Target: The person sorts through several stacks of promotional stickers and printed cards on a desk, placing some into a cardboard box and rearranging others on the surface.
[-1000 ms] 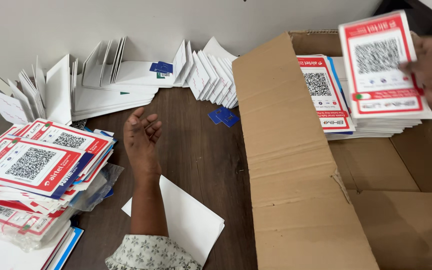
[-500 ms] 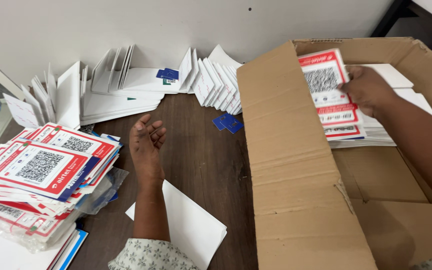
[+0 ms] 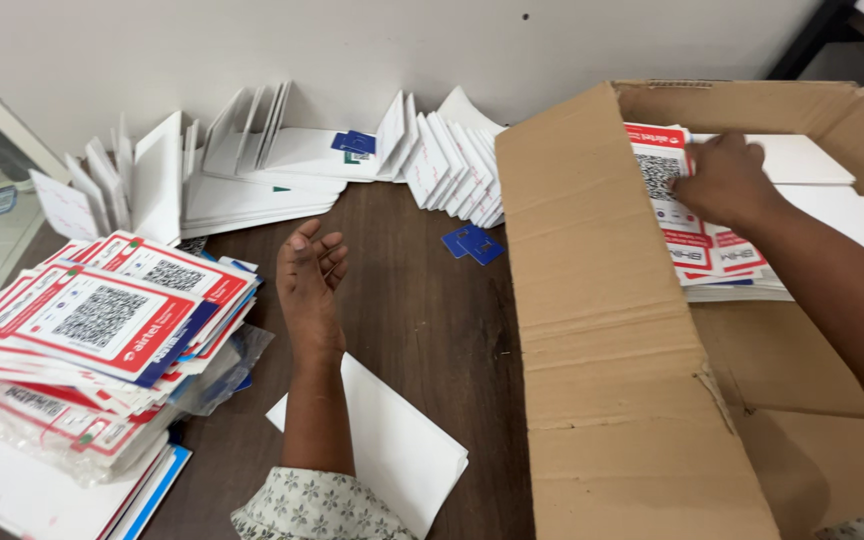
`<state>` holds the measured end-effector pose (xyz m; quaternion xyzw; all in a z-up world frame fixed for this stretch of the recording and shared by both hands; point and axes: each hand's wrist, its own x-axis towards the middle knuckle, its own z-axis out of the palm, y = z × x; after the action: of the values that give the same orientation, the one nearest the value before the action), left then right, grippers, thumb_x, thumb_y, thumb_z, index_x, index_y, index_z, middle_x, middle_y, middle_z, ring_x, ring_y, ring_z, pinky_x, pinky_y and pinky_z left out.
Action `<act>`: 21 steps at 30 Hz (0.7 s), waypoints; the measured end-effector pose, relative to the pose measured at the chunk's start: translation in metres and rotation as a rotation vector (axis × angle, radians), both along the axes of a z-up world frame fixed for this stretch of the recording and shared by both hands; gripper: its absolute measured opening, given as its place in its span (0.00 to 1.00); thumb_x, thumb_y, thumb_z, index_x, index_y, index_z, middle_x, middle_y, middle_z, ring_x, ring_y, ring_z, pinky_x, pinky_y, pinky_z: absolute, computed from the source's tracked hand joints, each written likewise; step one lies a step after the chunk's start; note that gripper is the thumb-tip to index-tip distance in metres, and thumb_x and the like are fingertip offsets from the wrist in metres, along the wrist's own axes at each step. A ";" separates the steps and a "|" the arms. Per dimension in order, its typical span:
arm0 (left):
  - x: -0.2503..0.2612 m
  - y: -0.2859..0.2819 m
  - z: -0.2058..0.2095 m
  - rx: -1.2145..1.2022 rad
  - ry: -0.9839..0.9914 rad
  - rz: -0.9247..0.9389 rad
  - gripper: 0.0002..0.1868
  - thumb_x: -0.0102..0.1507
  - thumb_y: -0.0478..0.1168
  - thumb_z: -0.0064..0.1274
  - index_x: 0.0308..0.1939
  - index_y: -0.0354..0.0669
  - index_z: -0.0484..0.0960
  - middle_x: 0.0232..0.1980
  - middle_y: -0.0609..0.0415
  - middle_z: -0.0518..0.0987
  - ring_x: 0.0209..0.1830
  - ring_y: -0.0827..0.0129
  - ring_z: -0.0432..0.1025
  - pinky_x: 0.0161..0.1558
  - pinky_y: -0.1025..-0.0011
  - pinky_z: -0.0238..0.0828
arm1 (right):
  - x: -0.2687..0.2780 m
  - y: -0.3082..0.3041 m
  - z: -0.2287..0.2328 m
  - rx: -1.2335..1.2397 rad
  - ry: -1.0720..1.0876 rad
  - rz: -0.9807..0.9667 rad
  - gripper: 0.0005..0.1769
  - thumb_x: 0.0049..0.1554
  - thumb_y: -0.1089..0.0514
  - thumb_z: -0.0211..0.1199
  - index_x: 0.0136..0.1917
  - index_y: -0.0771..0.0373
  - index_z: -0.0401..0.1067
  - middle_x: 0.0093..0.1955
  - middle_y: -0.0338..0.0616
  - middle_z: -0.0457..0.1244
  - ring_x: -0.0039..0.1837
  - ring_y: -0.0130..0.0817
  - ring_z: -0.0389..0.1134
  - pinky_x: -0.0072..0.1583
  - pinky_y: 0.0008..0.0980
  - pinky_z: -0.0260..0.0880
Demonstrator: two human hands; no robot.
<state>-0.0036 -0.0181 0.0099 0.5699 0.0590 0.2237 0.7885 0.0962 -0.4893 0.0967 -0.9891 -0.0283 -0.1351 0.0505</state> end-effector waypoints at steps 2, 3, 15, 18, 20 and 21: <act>0.002 0.006 -0.003 -0.016 -0.048 0.012 0.33 0.69 0.64 0.44 0.63 0.41 0.74 0.49 0.55 0.80 0.48 0.74 0.74 0.52 0.74 0.73 | -0.017 0.029 0.020 0.110 -0.154 0.116 0.34 0.52 0.58 0.68 0.72 0.62 0.71 0.66 0.66 0.57 0.71 0.64 0.51 0.67 0.57 0.55; 0.003 0.008 -0.005 -0.023 -0.072 0.026 0.31 0.69 0.63 0.45 0.62 0.40 0.74 0.50 0.55 0.80 0.48 0.74 0.73 0.52 0.74 0.72 | -0.029 0.051 0.028 0.124 -0.200 0.182 0.35 0.55 0.60 0.66 0.76 0.58 0.71 0.66 0.63 0.59 0.72 0.62 0.52 0.70 0.56 0.55; 0.008 0.018 -0.025 0.468 0.075 0.554 0.25 0.70 0.51 0.52 0.64 0.39 0.74 0.67 0.48 0.71 0.68 0.59 0.62 0.68 0.59 0.57 | -0.106 0.300 -0.022 -0.080 0.064 0.877 0.40 0.53 0.51 0.67 0.73 0.66 0.58 0.77 0.59 0.48 0.80 0.60 0.42 0.75 0.56 0.45; 0.016 0.023 -0.028 0.010 0.077 0.448 0.33 0.68 0.52 0.53 0.72 0.42 0.62 0.72 0.47 0.63 0.72 0.60 0.57 0.69 0.61 0.54 | -0.116 0.307 -0.047 -0.260 0.098 0.960 0.39 0.55 0.52 0.65 0.74 0.65 0.55 0.79 0.57 0.46 0.82 0.57 0.39 0.74 0.56 0.45; 0.019 0.031 -0.030 -0.342 0.083 0.401 0.39 0.66 0.53 0.53 0.75 0.45 0.54 0.74 0.48 0.60 0.72 0.61 0.57 0.68 0.61 0.57 | -0.114 0.303 -0.054 -0.369 0.094 1.054 0.40 0.55 0.52 0.64 0.76 0.63 0.54 0.80 0.55 0.44 0.83 0.55 0.37 0.74 0.57 0.44; 0.017 0.035 -0.032 -0.491 0.129 0.409 0.41 0.65 0.54 0.53 0.76 0.48 0.52 0.74 0.49 0.60 0.70 0.60 0.58 0.65 0.60 0.60 | -0.113 0.301 -0.056 -0.407 0.091 1.113 0.41 0.55 0.52 0.64 0.77 0.61 0.54 0.81 0.54 0.44 0.84 0.54 0.36 0.74 0.57 0.43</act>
<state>0.0132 0.0172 -0.0218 0.3518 0.2743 0.3200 0.8358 -0.0169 -0.1887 0.0406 -0.8202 -0.5657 -0.0375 -0.0760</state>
